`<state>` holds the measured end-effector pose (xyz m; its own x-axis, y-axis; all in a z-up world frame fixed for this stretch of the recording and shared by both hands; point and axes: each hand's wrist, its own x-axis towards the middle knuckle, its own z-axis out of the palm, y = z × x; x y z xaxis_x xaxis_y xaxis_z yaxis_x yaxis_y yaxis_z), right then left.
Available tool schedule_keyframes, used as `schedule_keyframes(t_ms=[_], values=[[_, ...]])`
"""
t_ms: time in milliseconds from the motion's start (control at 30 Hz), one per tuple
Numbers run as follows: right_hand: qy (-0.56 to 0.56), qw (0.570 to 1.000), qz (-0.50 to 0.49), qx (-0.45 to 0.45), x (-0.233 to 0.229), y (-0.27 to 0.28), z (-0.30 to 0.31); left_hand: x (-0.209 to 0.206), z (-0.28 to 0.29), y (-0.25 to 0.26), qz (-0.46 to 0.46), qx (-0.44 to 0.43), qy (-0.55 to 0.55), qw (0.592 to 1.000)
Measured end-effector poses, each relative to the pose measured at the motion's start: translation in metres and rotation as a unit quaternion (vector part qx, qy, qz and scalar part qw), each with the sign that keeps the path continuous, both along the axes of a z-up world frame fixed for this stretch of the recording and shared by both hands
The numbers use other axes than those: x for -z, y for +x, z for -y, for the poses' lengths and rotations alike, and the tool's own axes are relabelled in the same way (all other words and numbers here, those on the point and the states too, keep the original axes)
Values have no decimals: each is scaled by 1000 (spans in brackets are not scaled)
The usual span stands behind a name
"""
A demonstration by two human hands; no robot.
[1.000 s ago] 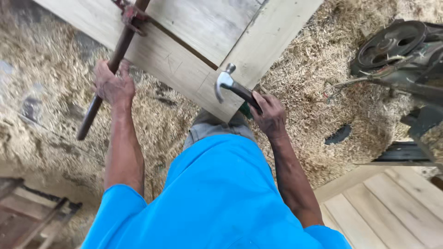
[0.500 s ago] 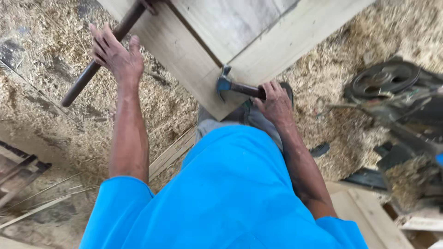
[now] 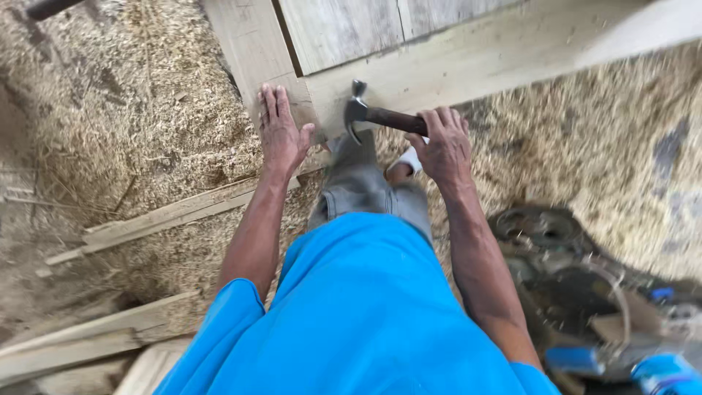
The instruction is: The person uses a hammer to drive nails into a wooden plank on a workbench. They repeatedly pick up nails and strike them into the wood, occasionally adjusting the plank's position.
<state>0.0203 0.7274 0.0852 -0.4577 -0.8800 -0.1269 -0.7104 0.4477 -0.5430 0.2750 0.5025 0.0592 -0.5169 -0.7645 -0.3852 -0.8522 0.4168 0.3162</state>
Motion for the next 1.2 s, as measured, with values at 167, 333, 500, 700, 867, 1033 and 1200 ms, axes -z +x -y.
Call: schedule_keyframes(t_ms=[167, 333, 500, 700, 867, 1033, 1200], values=[[-45, 996, -70, -8, 14, -48, -9, 23, 7, 3, 45, -2, 0, 999], [-47, 997, -51, 36, 24, -72, -17, 19, 7, -3, 39, -50, 47, 997], [-38, 995, -84, -28, 25, -92, -18, 5, 6, -13, 44, -72, 82, 993], [-25, 995, -59, -77, -2, -144, -23, -31, 4, -31, 59, -116, 96, 987], [-42, 996, -79, -6, 3, -215, -46, -50, 0, -95, 10, -260, 142, 955], [-77, 979, -138, 125, -17, -294, -56, -48, -31, -178, -164, -87, -42, 982], [-113, 969, -94, 199, -29, -385, -55, -49, -49, -273, -274, -97, 35, 956]])
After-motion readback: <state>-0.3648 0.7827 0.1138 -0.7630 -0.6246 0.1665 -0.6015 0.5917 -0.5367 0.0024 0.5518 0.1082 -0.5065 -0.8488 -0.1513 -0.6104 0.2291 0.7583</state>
